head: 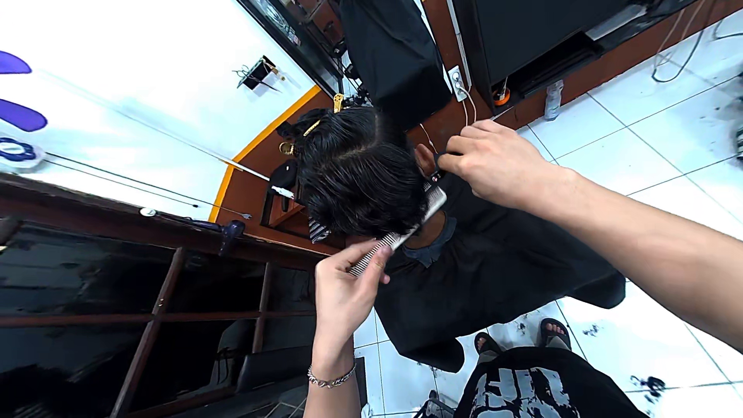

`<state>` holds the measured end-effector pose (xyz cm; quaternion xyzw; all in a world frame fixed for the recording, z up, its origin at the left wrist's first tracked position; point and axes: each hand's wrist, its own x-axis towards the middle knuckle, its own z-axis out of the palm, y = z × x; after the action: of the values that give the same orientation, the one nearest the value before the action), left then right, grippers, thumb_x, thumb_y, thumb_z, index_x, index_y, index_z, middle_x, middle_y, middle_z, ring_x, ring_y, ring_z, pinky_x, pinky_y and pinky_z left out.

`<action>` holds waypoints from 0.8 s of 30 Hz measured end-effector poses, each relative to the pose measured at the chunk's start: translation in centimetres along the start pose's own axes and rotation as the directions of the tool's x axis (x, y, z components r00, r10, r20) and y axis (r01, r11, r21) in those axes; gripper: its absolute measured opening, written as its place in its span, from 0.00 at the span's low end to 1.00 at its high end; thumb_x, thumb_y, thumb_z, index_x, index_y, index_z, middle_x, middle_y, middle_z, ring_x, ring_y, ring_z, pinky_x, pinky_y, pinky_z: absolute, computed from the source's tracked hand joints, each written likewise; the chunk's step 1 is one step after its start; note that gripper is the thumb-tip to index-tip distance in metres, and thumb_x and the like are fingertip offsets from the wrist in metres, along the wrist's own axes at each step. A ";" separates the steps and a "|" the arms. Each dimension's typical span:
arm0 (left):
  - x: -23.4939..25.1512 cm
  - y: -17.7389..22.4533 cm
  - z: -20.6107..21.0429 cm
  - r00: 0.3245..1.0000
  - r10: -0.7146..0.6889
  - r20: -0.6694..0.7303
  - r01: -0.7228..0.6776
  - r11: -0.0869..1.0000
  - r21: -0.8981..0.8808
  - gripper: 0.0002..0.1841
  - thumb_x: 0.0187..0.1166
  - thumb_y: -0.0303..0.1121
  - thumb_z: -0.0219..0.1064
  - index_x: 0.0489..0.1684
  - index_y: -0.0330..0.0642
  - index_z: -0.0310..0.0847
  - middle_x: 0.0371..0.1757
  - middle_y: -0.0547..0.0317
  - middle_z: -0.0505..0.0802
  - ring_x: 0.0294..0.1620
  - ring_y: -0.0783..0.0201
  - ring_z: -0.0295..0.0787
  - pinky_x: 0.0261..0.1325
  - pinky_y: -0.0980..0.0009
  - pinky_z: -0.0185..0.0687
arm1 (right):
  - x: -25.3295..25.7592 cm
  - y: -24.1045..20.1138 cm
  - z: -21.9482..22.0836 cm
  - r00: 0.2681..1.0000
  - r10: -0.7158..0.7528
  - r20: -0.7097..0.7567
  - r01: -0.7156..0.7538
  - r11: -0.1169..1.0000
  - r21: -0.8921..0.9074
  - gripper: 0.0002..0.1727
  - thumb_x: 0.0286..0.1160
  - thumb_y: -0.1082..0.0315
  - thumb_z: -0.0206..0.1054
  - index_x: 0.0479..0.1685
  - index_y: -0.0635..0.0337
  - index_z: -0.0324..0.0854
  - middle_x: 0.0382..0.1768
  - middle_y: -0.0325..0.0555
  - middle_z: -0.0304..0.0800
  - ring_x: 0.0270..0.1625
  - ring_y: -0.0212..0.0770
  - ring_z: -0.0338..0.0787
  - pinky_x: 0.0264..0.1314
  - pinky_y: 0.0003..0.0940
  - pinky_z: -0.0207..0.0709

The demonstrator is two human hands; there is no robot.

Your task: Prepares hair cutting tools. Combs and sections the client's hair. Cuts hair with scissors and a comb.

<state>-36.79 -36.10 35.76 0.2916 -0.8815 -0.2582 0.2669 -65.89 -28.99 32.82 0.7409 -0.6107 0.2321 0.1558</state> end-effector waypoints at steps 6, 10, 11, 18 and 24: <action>-0.3 -2.2 2.6 0.994 -0.102 -0.030 0.106 0.980 0.167 0.11 0.81 0.37 0.69 0.41 0.41 0.94 0.30 0.67 0.96 0.24 0.82 0.89 0.29 0.83 0.86 | -0.4 -0.6 -1.0 0.998 -0.039 -0.055 0.040 0.999 0.025 0.12 0.75 0.82 0.61 0.50 0.63 0.87 0.44 0.57 0.89 0.51 0.60 0.89 0.58 0.55 0.77; -0.2 -1.6 1.9 0.989 0.003 -0.151 0.015 0.993 0.117 0.11 0.81 0.35 0.69 0.40 0.37 0.93 0.30 0.65 0.95 0.25 0.82 0.90 0.29 0.84 0.87 | -2.1 -0.9 1.0 0.993 -0.109 0.049 0.109 0.994 0.013 0.09 0.73 0.83 0.62 0.42 0.65 0.86 0.41 0.57 0.89 0.50 0.60 0.90 0.60 0.56 0.78; -0.1 -1.3 1.7 0.984 0.023 -0.175 -0.003 0.993 0.115 0.11 0.81 0.36 0.69 0.39 0.37 0.93 0.29 0.65 0.95 0.24 0.83 0.89 0.28 0.85 0.86 | -2.4 -0.8 1.8 0.991 -0.108 0.077 0.109 0.994 -0.015 0.09 0.74 0.83 0.61 0.41 0.65 0.86 0.40 0.57 0.89 0.49 0.59 0.90 0.59 0.55 0.79; -0.7 0.1 1.2 0.988 0.054 -0.145 -0.046 0.997 0.058 0.10 0.80 0.33 0.69 0.41 0.34 0.92 0.29 0.65 0.95 0.23 0.83 0.88 0.25 0.86 0.85 | -0.9 -0.5 3.1 0.998 -0.001 0.069 -0.003 0.998 0.061 0.13 0.72 0.83 0.62 0.48 0.62 0.88 0.45 0.55 0.90 0.53 0.58 0.89 0.61 0.54 0.77; -0.7 -1.8 1.5 0.994 -0.106 0.043 0.098 0.983 0.153 0.11 0.81 0.38 0.68 0.42 0.42 0.94 0.30 0.68 0.95 0.24 0.82 0.88 0.28 0.84 0.86 | -0.3 -0.1 1.1 0.999 -0.013 -0.047 0.017 0.997 0.080 0.15 0.72 0.84 0.61 0.50 0.62 0.87 0.46 0.56 0.90 0.52 0.59 0.90 0.58 0.54 0.78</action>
<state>-36.57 -36.45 33.35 0.3489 -0.8889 -0.2114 0.2083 -65.69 -29.33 31.76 0.7456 -0.5914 0.2724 0.1418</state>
